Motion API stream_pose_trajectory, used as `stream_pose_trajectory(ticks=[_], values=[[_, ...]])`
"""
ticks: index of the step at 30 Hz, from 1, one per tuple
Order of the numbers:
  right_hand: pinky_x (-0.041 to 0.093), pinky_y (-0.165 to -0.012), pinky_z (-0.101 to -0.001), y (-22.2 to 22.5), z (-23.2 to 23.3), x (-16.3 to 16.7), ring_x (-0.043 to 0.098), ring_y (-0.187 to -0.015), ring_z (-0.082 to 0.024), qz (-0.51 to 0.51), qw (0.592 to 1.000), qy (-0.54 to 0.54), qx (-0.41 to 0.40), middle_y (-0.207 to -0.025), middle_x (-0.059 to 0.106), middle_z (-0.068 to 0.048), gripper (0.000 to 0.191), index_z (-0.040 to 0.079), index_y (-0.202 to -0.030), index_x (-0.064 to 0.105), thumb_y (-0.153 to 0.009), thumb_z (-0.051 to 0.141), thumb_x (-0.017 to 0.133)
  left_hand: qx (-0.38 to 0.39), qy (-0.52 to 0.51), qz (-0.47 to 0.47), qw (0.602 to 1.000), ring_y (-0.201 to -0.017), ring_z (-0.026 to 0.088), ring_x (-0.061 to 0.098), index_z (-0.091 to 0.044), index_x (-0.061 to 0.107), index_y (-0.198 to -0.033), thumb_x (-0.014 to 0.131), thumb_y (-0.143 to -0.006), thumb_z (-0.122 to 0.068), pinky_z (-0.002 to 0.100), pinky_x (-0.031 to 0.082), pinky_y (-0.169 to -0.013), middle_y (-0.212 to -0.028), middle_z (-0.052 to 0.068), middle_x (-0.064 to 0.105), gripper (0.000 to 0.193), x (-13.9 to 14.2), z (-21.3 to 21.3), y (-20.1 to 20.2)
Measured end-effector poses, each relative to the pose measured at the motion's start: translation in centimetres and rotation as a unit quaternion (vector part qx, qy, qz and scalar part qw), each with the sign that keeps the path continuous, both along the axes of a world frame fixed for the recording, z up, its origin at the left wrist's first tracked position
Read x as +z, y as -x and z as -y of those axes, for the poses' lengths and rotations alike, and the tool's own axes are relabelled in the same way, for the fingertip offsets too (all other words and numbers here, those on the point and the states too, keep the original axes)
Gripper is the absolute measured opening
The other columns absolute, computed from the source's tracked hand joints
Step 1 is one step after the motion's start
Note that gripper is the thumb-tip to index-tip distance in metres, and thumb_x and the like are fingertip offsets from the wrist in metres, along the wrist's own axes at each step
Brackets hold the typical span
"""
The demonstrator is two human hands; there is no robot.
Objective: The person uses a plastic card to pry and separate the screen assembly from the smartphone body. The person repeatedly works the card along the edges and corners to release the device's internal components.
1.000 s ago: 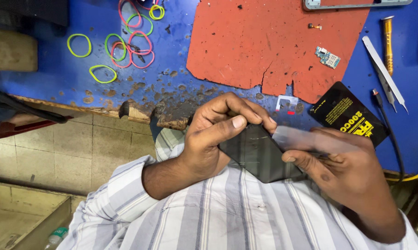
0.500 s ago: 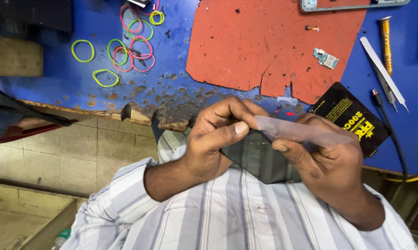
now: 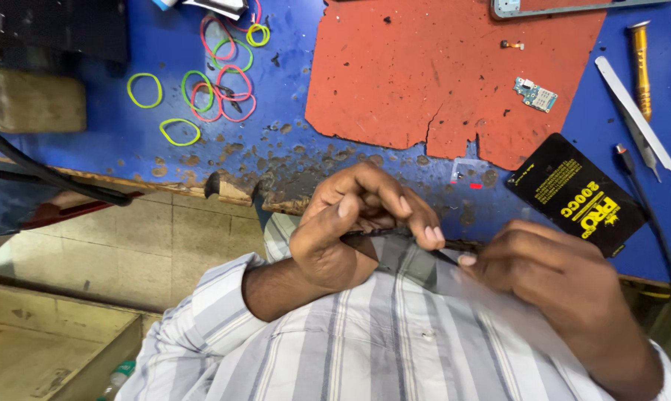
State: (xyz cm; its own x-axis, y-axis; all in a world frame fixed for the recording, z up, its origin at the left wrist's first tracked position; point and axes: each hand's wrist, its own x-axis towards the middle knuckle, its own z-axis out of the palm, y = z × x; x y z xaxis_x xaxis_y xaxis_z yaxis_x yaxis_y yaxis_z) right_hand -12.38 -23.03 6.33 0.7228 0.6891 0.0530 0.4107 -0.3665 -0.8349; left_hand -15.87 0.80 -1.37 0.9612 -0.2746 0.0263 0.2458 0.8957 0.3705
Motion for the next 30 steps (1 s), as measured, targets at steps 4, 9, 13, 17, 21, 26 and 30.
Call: stream_pose_trajectory(ticks=[4,9,13,17,21,26,30], values=[[0.056,-0.066,-0.0337,0.3,0.4,-0.3,0.069,-0.078,-0.023,0.027,0.999,0.001,0.035,-0.088,0.068,-0.009,0.020,0.000,-0.093,0.068,-0.075,0.004,0.074,0.003,0.009,0.018,1.000,-0.097,0.035,0.069,0.002,0.063,-0.109,0.057,-0.110,-0.043,0.048,0.056,-0.091,-0.093,0.027,0.070,0.045,-0.2,-0.3,0.0],[0.054,-0.063,-0.0326,1.1,0.5,-0.6,0.069,-0.077,-0.021,0.053,0.997,0.008,0.050,-0.089,0.070,-0.008,0.016,0.001,-0.095,0.071,-0.081,0.007,0.076,-0.012,0.024,0.025,0.999,-0.095,0.035,0.070,0.000,0.065,-0.110,0.053,-0.108,-0.047,0.048,0.058,-0.088,-0.089,0.026,0.070,0.048,-0.7,-0.5,-0.2],[0.054,-0.065,-0.0327,1.4,0.8,-0.8,0.070,-0.079,-0.021,0.041,0.998,0.020,0.053,-0.092,0.071,-0.009,0.020,-0.001,-0.099,0.072,-0.080,0.008,0.074,-0.006,0.021,0.041,0.999,-0.093,0.034,0.070,-0.002,0.066,-0.110,0.051,-0.108,-0.050,0.048,0.059,-0.086,-0.087,0.025,0.070,0.050,-0.9,-0.5,-0.3],[0.058,-0.072,-0.0328,1.3,1.5,-0.7,0.072,-0.087,-0.021,-0.019,0.998,0.043,0.047,-0.097,0.073,-0.010,0.019,0.001,-0.094,0.067,-0.079,0.012,0.071,0.012,0.004,0.039,0.999,-0.091,0.034,0.070,0.000,0.066,-0.106,0.049,-0.109,-0.050,0.048,0.058,-0.084,-0.087,0.025,0.070,0.053,-0.8,-0.5,-0.3],[0.058,-0.075,-0.0338,1.0,1.9,-0.5,0.072,-0.089,-0.022,-0.039,0.995,0.087,0.025,-0.095,0.073,-0.005,0.017,0.006,-0.094,0.068,-0.083,0.019,0.067,0.046,-0.005,0.037,0.998,-0.092,0.034,0.068,0.001,0.065,-0.105,0.044,-0.112,-0.049,0.048,0.055,-0.086,-0.090,0.024,0.070,0.055,-0.7,-0.4,-0.6],[0.059,-0.073,-0.0347,-0.1,1.8,-0.6,0.074,-0.084,-0.024,-0.087,0.949,0.303,0.002,-0.089,0.075,-0.004,0.042,0.014,-0.124,0.074,-0.086,0.031,0.072,0.064,0.015,0.013,0.998,-0.096,0.033,0.066,0.002,0.064,-0.108,0.038,-0.116,-0.048,0.046,0.052,-0.090,-0.096,0.023,0.069,0.057,-0.3,-0.6,-1.3],[0.058,-0.070,-0.0361,-1.7,1.4,-1.3,0.075,-0.083,-0.025,-0.134,0.929,0.342,0.037,-0.079,0.082,0.003,0.064,0.016,-0.143,0.054,-0.081,0.024,0.069,0.068,0.012,0.001,0.998,-0.100,0.032,0.065,0.003,0.064,-0.110,0.037,-0.116,-0.048,0.046,0.050,-0.093,-0.101,0.022,0.069,0.058,0.2,-1.0,-1.7]])
